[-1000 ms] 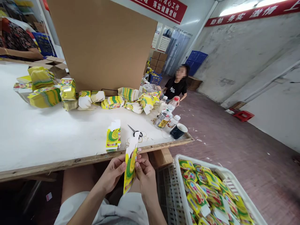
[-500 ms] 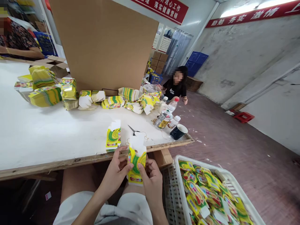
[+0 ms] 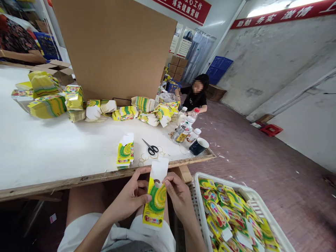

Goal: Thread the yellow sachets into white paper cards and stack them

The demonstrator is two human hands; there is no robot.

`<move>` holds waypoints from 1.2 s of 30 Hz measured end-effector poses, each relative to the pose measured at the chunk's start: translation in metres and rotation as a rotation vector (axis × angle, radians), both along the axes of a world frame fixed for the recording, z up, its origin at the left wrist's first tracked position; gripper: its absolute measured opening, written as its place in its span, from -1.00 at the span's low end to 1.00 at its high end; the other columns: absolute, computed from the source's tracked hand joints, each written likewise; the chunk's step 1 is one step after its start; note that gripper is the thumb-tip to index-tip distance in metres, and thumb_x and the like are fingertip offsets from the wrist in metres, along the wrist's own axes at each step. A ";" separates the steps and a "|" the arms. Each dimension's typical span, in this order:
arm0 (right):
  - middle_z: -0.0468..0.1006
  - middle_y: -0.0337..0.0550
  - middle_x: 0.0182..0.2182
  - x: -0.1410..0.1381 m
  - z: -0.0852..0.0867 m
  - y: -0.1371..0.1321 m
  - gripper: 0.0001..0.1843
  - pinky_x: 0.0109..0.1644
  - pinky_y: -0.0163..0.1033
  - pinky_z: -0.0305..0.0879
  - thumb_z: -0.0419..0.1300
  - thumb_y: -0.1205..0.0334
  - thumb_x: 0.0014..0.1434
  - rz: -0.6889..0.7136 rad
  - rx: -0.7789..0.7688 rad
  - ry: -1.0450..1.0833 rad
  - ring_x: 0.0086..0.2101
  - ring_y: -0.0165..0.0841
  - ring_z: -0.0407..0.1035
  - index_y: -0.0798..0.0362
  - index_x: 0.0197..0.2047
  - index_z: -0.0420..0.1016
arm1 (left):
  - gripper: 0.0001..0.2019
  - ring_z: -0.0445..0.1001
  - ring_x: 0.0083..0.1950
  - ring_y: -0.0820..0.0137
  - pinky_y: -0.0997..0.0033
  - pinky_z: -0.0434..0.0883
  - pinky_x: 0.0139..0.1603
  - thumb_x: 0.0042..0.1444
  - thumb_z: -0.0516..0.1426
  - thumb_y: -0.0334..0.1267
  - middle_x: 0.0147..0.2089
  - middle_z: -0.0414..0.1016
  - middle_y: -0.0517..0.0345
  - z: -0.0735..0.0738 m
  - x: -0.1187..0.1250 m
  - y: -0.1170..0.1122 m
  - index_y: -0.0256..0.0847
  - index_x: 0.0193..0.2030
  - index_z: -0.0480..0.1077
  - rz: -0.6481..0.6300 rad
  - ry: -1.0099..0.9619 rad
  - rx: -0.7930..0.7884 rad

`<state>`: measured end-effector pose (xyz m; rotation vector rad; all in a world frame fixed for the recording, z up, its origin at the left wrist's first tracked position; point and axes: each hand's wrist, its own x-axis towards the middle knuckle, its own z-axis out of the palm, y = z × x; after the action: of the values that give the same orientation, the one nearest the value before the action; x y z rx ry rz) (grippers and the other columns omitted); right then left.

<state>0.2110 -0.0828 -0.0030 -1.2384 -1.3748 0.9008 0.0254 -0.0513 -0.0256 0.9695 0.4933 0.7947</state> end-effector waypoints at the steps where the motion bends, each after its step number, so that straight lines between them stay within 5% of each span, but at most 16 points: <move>1: 0.50 -0.21 -0.39 -0.001 0.000 0.001 -0.81 -0.27 -0.32 0.32 0.17 0.11 0.28 -0.028 0.013 0.015 -0.36 -0.36 0.39 0.02 -0.31 0.49 | -0.31 0.58 -0.17 0.30 0.36 0.47 -0.17 0.07 0.30 -0.30 -0.06 0.58 0.01 0.000 0.000 0.001 -0.03 0.29 0.10 0.000 0.008 0.010; 7: 0.60 -0.04 -0.16 0.006 -0.002 0.002 -0.74 -0.06 -0.13 0.38 0.17 0.07 0.26 -0.170 0.052 0.036 -0.14 -0.19 0.46 -0.01 -0.09 0.58 | -0.51 0.55 -0.02 0.20 0.31 0.46 -0.02 0.12 0.24 -0.34 0.08 0.56 -0.05 -0.002 0.004 0.005 -0.09 0.21 0.35 0.130 0.197 0.159; 13: 0.28 -0.41 -0.58 0.005 0.000 0.001 -0.58 -0.49 -0.36 0.10 0.28 0.22 0.10 -0.075 -0.177 -0.132 -0.58 -0.46 0.14 0.03 0.07 0.50 | -0.52 0.47 0.15 0.16 0.27 0.40 0.13 0.18 0.15 -0.38 0.21 0.47 -0.05 0.000 0.008 0.002 -0.08 0.25 0.33 0.121 0.231 0.235; 24: 0.08 -0.51 -0.64 -0.005 -0.012 -0.002 -0.60 -0.51 -0.36 0.01 0.26 0.24 0.10 -0.101 -0.135 -0.177 -0.62 -0.48 0.00 0.03 0.04 0.44 | -0.47 0.57 -0.07 0.21 0.32 0.45 -0.09 0.09 0.23 -0.38 -0.04 0.62 -0.04 -0.005 0.008 0.004 -0.16 0.22 0.31 0.120 0.190 0.079; 27: 0.32 -0.37 -0.56 -0.007 -0.010 -0.002 -0.64 -0.45 -0.34 0.15 0.23 0.17 0.17 -0.124 -0.097 -0.146 -0.55 -0.42 0.19 0.00 0.04 0.51 | -0.48 0.58 -0.10 0.21 0.32 0.47 -0.12 0.07 0.26 -0.34 -0.06 0.62 -0.04 -0.003 0.012 0.002 -0.16 0.20 0.32 0.115 0.157 0.058; 30: 0.57 -0.09 -0.19 -0.006 -0.013 -0.004 -0.66 -0.24 -0.26 0.36 0.24 0.11 0.19 -0.113 -0.082 -0.051 -0.29 -0.29 0.43 -0.01 0.02 0.54 | -0.49 0.59 -0.11 0.19 0.31 0.49 -0.14 0.07 0.26 -0.31 -0.06 0.63 -0.05 -0.001 0.018 0.000 -0.17 0.20 0.34 0.097 0.191 0.083; 33: 0.60 -0.08 -0.13 0.014 -0.026 -0.020 -0.64 -0.18 -0.18 0.41 0.32 0.06 0.12 -0.344 -0.045 0.103 -0.22 -0.22 0.48 -0.05 -0.02 0.52 | -0.53 0.57 0.01 0.15 0.20 0.48 0.01 0.14 0.19 -0.31 0.04 0.59 -0.08 -0.003 0.017 0.006 -0.13 0.22 0.34 0.184 0.328 0.248; 36: 0.62 -0.14 -0.18 0.057 -0.043 -0.046 -0.66 -0.26 -0.15 0.40 0.22 -0.10 0.19 -0.772 0.092 0.244 -0.31 -0.25 0.48 -0.15 -0.03 0.49 | -0.52 0.28 0.35 0.09 -0.01 0.12 0.38 0.18 0.14 -0.29 0.31 0.37 -0.08 -0.011 0.001 0.026 -0.09 0.26 0.31 0.517 0.592 0.559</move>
<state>0.2679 -0.1290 -0.0455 -1.3800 -0.6395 0.4140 0.0261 -0.0254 -0.0368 1.6473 1.0990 1.1401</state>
